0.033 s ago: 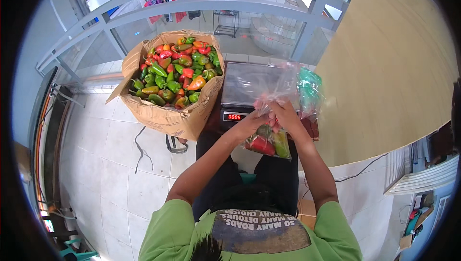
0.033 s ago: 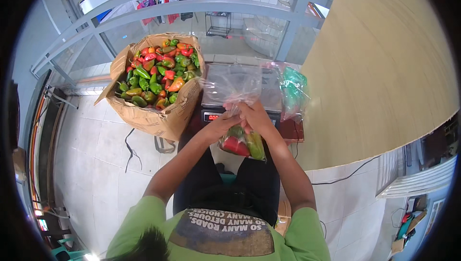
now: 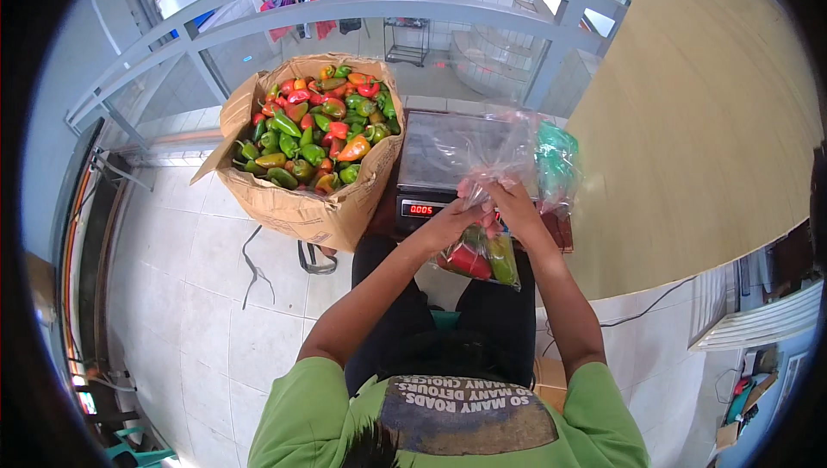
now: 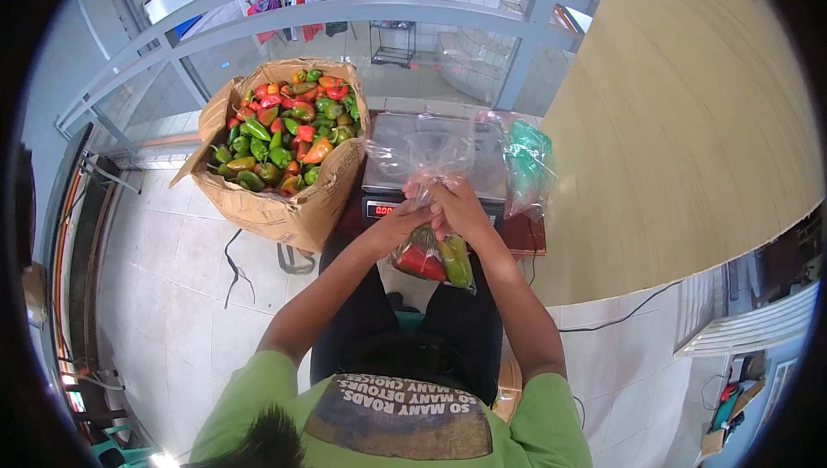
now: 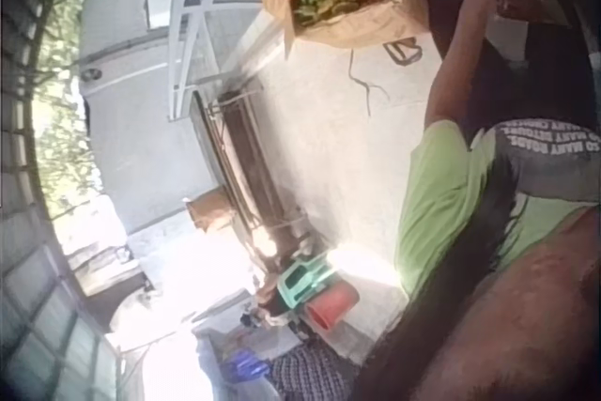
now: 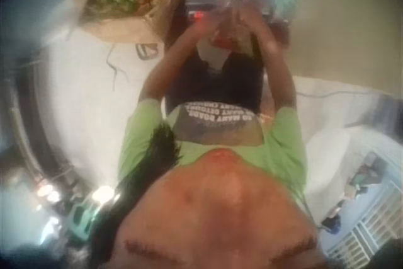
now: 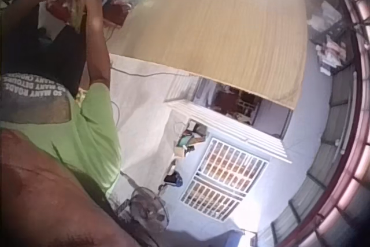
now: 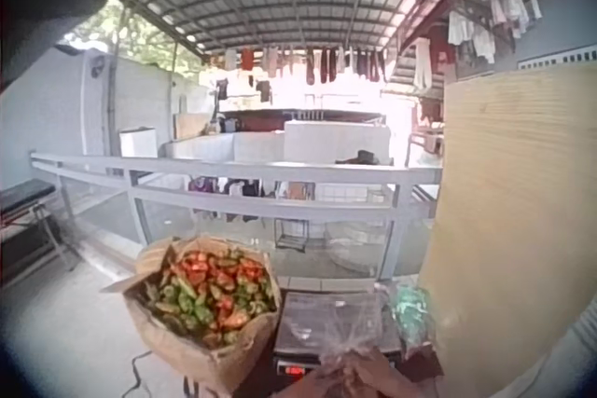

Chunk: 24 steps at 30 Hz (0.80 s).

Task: The person transfers peppers from a cardboard box onto a digital scale to weigh them, then places the weighed peppers into plastic bags and ties the bags closed.

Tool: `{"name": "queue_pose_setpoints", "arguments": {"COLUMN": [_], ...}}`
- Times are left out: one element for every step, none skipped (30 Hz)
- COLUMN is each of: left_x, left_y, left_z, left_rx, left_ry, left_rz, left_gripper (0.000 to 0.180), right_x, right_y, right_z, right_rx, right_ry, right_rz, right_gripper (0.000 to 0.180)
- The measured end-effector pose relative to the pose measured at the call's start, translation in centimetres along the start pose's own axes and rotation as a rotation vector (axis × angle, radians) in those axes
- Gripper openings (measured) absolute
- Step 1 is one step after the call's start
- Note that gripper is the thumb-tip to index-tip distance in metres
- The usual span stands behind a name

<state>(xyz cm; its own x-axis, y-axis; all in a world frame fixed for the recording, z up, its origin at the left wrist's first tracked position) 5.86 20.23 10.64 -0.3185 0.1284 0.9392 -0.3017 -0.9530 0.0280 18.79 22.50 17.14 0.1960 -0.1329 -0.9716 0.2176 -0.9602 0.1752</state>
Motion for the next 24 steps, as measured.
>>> {"name": "queue_pose_setpoints", "arguments": {"left_x": [-0.6, -1.2, -1.5, -1.9, -2.0, -2.1, -2.8, -3.2, -3.5, -3.9, -3.6, -3.3, -3.0, -2.3, -1.6, -0.8, 0.8, 1.7, 1.7, 1.8, 1.9, 2.1, 2.5, 2.9], "left_y": [0.1, -0.3, -0.3, -0.3, -0.3, -0.2, -0.3, -0.2, -0.2, -0.1, 0.0, 0.2, 0.2, 0.5, 0.8, 1.0, 1.1, 1.2, 1.2, 1.3, 1.4, 1.3, 1.3, 1.4], "left_z": [-0.2, -0.2, -0.3, -0.4, -0.6, -0.8, -1.1, -1.4, -1.8, -2.2, -2.1, -1.9, -1.8, -1.5, -1.2, -1.1, -0.7, -0.4, -0.1, 0.1, 0.3, 0.3, 0.5, 0.7], "left_rx": [0.008, 0.028, 0.055, 0.054, 0.126, 0.197, 0.193, 0.218, 0.242, 0.241, 0.241, 0.241, 0.239, 0.292, 0.345, 0.347, 0.325, 0.304, 0.303, 0.322, 0.341, 0.343, 0.292, 0.233], "left_ry": [0.001, -0.059, -0.122, -0.124, -0.244, -0.363, -0.364, -0.404, -0.444, -0.447, -0.443, -0.439, -0.440, -0.447, -0.453, -0.454, -0.517, -0.581, -0.579, -0.616, -0.653, -0.653, -0.876, -1.098], "left_rz": [0.000, 0.054, 0.106, 0.106, 0.163, 0.221, 0.221, 0.214, 0.206, 0.209, 0.197, 0.185, 0.187, 0.308, 0.429, 0.430, 0.423, 0.418, 0.420, 0.482, 0.543, 0.545, 0.708, 0.871], "left_gripper": [0.025, 0.024, 0.024, 0.024, 0.027, 0.031, 0.031, 0.030, 0.029, 0.029, 0.029, 0.028, 0.028, 0.028, 0.029, 0.029, 0.028, 0.028, 0.028, 0.026, 0.024, 0.024, 0.021, 0.021], "right_x": [0.7, 1.6, 2.5, 3.5, 3.9, 4.3, 4.6, 4.2, 3.9, 3.4, 2.9, 2.4, 2.0, 1.7, 1.6, 1.9, 2.4, 3.0, 3.7, 4.0, 4.3, 4.5, 4.6, 4.8], "right_y": [-0.3, -0.7, -1.2, -1.5, -1.7, -1.8, -2.0, -2.0, -1.9, -1.7, -1.3, -1.0, -0.8, -0.5, -0.3, -0.4, -0.3, -0.4, -0.5, -0.3, -0.1, 0.1, 0.1, 0.1], "right_z": [0.1, -0.1, 0.0, 0.1, 0.4, 0.5, 0.5, 0.7, 0.8, 0.8, 0.7, 0.6, 0.4, 0.3, 0.1, -0.4, -1.1, -1.4, -1.4, -0.9, -0.5, -0.2, -0.1, 0.0], "right_rx": [-0.008, -0.057, -0.113, -0.111, -0.095, -0.078, -0.074, -0.111, -0.147, -0.147, -0.153, -0.160, -0.158, -0.165, -0.173, -0.175, -0.239, -0.302, -0.301, -0.333, -0.365, -0.459, -0.461, -0.435], "right_ry": [0.001, -0.146, -0.295, -0.297, -0.342, -0.388, -0.390, -0.450, -0.510, -0.511, -0.473, -0.435, -0.435, -0.329, -0.223, -0.223, -0.018, 0.189, 0.191, 0.228, 0.264, 0.090, 0.089, 0.206], "right_rz": [0.001, -0.042, -0.085, -0.086, -0.111, -0.136, -0.139, -0.148, -0.158, -0.162, -0.180, -0.197, -0.199, -0.260, -0.320, -0.320, -0.370, -0.418, -0.419, -0.472, -0.526, -0.414, -0.414, -0.321], "right_gripper": [0.025, 0.024, 0.024, 0.024, 0.026, 0.028, 0.028, 0.032, 0.036, 0.036, 0.041, 0.046, 0.046, 0.050, 0.054, 0.054, 0.057, 0.059, 0.059, 0.061, 0.062, 0.059, 0.059, 0.052]}}
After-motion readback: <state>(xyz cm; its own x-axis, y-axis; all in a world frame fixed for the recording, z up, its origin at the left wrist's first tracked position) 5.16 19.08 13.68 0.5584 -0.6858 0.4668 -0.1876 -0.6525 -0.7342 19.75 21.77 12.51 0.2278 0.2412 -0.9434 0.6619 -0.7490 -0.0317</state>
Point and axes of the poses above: each hand's wrist, its own y-axis away from the middle knuckle, its own z-axis out of the palm, x = y × z, the point moved 1 cm from there along -y, towards the middle knuckle, and after that the axes turned 15 degrees about x, right-handed, at the moved point
